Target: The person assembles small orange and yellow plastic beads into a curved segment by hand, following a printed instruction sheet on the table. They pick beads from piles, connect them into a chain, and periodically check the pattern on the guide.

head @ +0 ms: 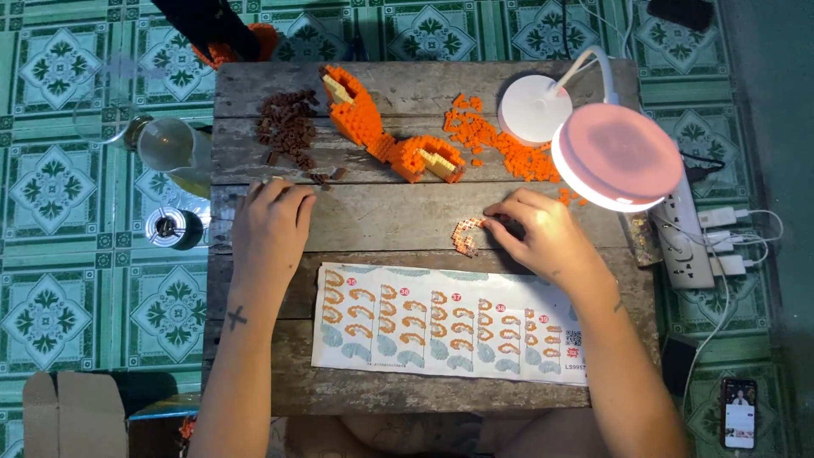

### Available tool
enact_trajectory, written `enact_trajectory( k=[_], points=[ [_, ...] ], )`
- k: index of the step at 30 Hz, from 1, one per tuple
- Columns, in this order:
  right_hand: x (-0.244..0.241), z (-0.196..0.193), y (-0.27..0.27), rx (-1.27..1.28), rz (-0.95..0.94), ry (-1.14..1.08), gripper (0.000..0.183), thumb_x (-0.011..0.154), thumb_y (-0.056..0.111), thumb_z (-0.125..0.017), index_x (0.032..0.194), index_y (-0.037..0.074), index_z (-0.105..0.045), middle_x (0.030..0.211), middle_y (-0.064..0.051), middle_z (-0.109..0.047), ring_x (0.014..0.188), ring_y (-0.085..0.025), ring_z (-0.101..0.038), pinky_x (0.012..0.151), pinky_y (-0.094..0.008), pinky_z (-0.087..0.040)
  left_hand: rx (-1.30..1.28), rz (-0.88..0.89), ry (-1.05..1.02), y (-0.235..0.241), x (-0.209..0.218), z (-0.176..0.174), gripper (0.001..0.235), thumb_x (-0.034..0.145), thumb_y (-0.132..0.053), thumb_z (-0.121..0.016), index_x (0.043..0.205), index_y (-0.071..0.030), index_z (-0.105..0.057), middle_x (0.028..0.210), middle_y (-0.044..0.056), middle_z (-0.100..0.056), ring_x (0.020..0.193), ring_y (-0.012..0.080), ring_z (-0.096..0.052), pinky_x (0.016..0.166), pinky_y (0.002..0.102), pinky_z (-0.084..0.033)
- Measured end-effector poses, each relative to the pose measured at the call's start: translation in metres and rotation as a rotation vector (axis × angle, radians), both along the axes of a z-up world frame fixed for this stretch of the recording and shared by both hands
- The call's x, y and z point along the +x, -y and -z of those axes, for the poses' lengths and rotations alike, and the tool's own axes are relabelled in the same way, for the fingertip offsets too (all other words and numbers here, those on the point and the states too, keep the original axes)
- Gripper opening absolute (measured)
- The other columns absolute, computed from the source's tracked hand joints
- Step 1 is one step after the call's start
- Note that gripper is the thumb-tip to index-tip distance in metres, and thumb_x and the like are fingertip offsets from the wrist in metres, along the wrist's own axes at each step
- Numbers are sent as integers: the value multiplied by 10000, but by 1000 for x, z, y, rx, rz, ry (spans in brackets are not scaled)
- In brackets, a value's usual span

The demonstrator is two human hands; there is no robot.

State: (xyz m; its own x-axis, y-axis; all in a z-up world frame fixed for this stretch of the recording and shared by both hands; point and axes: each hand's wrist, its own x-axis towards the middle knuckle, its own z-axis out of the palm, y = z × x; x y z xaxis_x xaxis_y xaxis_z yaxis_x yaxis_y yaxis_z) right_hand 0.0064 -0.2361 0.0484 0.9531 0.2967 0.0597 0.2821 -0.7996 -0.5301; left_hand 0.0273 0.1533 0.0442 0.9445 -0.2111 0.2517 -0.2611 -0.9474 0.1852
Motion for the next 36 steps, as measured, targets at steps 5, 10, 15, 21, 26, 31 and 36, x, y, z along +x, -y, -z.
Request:
enact_trajectory(
  k=[5, 10, 15, 21, 26, 31, 36],
  points=[
    [0, 0, 1, -5, 0, -21, 132, 1016, 192, -844, 1096, 93, -876, 938, -84, -809, 905, -288, -812, 834, -397, -673, -147, 105, -37, 9, -11, 12, 117, 1129, -175, -791, 1124, -94, -875, 1029, 112, -806, 1008, 336, -812, 908, 437, -647],
    [1, 0, 1, -14, -4, -49, 152, 1023, 202, -832, 1122, 94, -870, 954, -91, -808, 919, -292, -812, 840, -399, -675, -210, 57, 31, -11, -14, 23, 244, 1130, -264, -785, 1343, -160, -839, 1240, 120, -774, 1202, 352, -763, 1003, 480, -618],
    [3, 0, 1, -34, -9, -54, 156, 1025, 205, -828, 1130, 97, -866, 964, -94, -809, 928, -296, -812, 843, -403, -676, -147, -172, -171, -23, -18, 0, 789, 1150, -496, -632, 1732, 7, -458, 1672, 432, -466, 1547, 661, -422, 1242, 828, -275],
    [3, 3, 2, -24, -11, -49, 165, 1019, 215, -832, 1135, 102, -864, 958, -84, -805, 934, -297, -812, 856, -410, -674, -200, 18, -48, -17, -12, 23, 512, 1131, -319, -758, 1482, 53, -728, 1622, 289, -601, 1542, 537, -523, 1237, 644, -447],
    [3, 2, 3, -16, -12, -41, 163, 1018, 214, -832, 1131, 99, -862, 952, -87, -805, 930, -302, -814, 851, -413, -676, -256, -29, -14, -17, -12, 39, 324, 1136, -242, -772, 1332, 15, -786, 1456, 187, -659, 1462, 467, -623, 1135, 542, -577],
    [3, 6, 3, -17, -12, -42, 171, 1020, 214, -833, 1142, 98, -858, 963, -85, -808, 947, -302, -816, 860, -413, -674, -296, -2, 9, -14, -7, 58, 189, 1145, -201, -777, 1200, -20, -786, 1315, 108, -664, 1400, 423, -671, 1063, 509, -633],
    [2, 2, 2, -14, -5, -55, 155, 1017, 203, -833, 1129, 100, -862, 950, -87, -812, 948, -301, -822, 854, -409, -674, -371, 167, 22, 1, -6, 53, 93, 1086, -98, -784, 1112, -9, -785, 1222, 127, -660, 1329, 419, -697, 1065, 505, -624]
  ],
)
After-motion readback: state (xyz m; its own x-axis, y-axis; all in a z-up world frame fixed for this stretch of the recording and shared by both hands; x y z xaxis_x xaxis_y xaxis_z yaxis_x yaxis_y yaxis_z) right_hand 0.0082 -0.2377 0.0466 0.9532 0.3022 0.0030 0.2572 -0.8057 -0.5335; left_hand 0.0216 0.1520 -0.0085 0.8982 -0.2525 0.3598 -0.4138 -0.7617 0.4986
